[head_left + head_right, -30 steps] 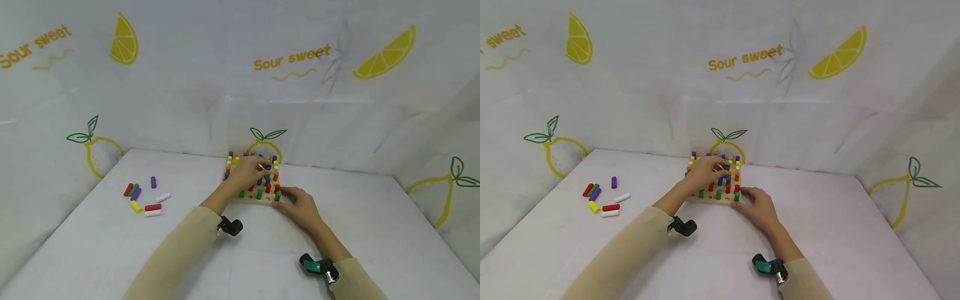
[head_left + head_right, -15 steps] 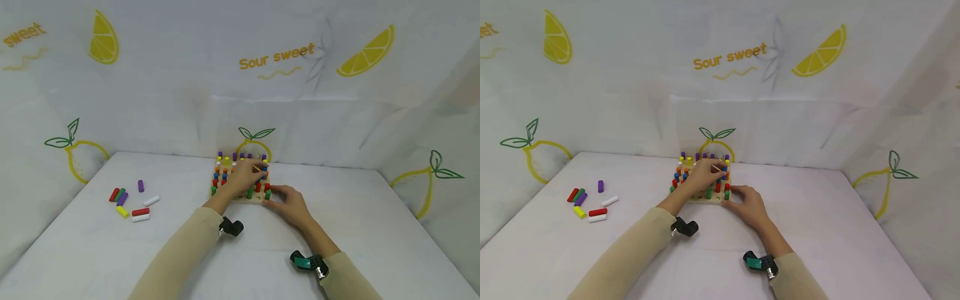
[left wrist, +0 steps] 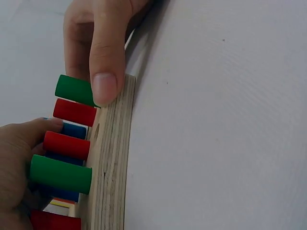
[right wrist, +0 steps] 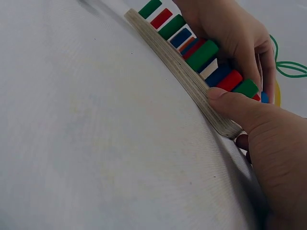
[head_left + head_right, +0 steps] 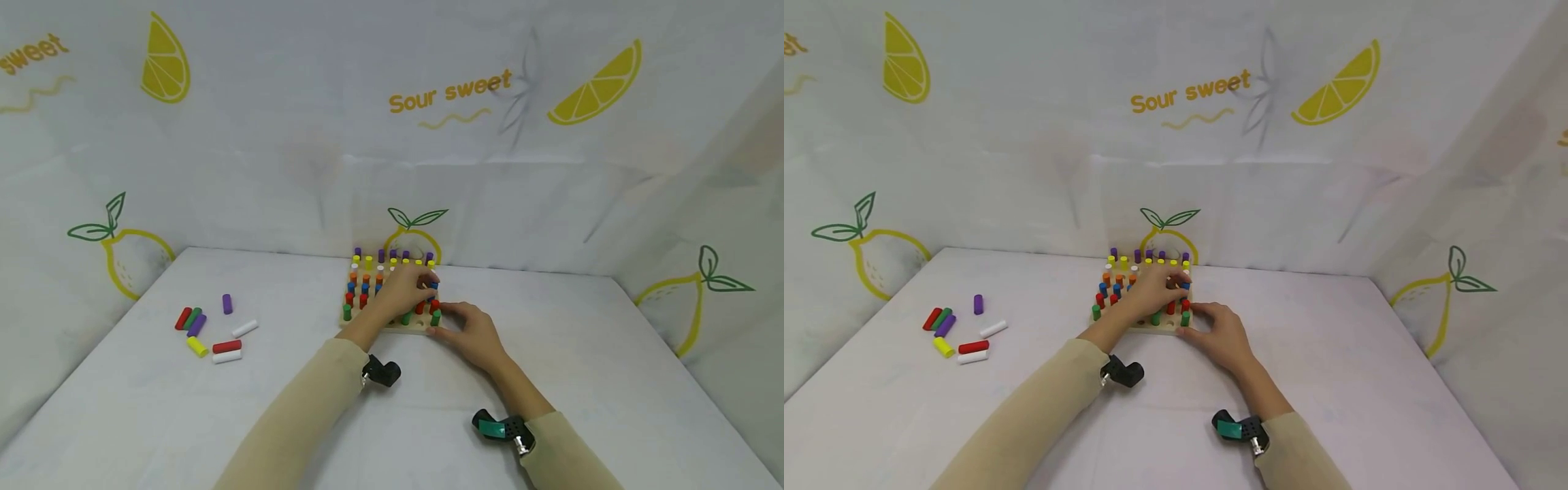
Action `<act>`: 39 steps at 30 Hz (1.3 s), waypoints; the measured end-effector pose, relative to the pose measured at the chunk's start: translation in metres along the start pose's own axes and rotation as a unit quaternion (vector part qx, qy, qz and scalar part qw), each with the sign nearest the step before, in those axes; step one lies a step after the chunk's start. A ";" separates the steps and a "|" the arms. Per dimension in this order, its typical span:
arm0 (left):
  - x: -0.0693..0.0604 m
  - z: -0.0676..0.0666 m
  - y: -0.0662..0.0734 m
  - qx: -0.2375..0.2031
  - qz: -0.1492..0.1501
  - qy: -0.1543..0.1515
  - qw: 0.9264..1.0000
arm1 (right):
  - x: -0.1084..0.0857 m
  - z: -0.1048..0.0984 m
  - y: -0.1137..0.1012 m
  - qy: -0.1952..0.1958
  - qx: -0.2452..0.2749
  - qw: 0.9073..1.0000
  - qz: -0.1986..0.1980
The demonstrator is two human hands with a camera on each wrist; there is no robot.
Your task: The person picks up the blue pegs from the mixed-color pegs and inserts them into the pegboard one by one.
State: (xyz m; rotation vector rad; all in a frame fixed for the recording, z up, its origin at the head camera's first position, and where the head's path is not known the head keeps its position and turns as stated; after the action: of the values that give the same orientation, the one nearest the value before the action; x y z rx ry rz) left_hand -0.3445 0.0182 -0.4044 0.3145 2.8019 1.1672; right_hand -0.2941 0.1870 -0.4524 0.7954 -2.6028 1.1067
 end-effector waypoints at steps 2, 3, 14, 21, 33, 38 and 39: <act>0.001 0.001 0.000 0.018 -0.001 -0.002 1.000 | 0.000 0.000 0.000 0.002 -0.001 1.000 -0.002; 0.001 0.002 0.000 0.025 -0.001 -0.003 1.000 | 0.000 0.000 0.001 0.003 -0.002 1.000 -0.003; 0.006 0.002 0.002 0.064 -0.043 -0.022 0.997 | 0.001 0.000 -0.002 0.001 0.002 1.000 0.000; 0.006 0.002 0.002 0.088 -0.025 -0.041 0.995 | 0.000 0.000 0.000 0.006 -0.002 1.000 -0.006; 0.001 -0.003 0.002 0.060 -0.041 -0.037 0.997 | 0.001 0.001 -0.001 0.001 -0.001 1.000 -0.001; 0.000 -0.003 0.003 0.060 -0.027 -0.048 0.997 | 0.000 0.000 -0.001 0.004 -0.007 1.000 0.001; 0.000 -0.004 0.003 0.060 -0.027 -0.049 0.997 | 0.000 0.000 -0.001 0.005 -0.007 1.000 0.000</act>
State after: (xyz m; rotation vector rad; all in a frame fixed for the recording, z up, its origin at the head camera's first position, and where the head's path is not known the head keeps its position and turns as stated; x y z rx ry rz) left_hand -0.3443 0.0175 -0.3994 0.2938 2.7817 0.9481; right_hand -0.2938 0.1862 -0.4519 0.7843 -2.5998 1.0880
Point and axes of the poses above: each hand's wrist, its own x-axis towards the middle knuckle, its own z-axis out of the palm, y = z × x, the point moved 3 cm from there along x, towards the middle knuckle, and after that the axes turned 15 degrees about -z, right-handed, at the moved point
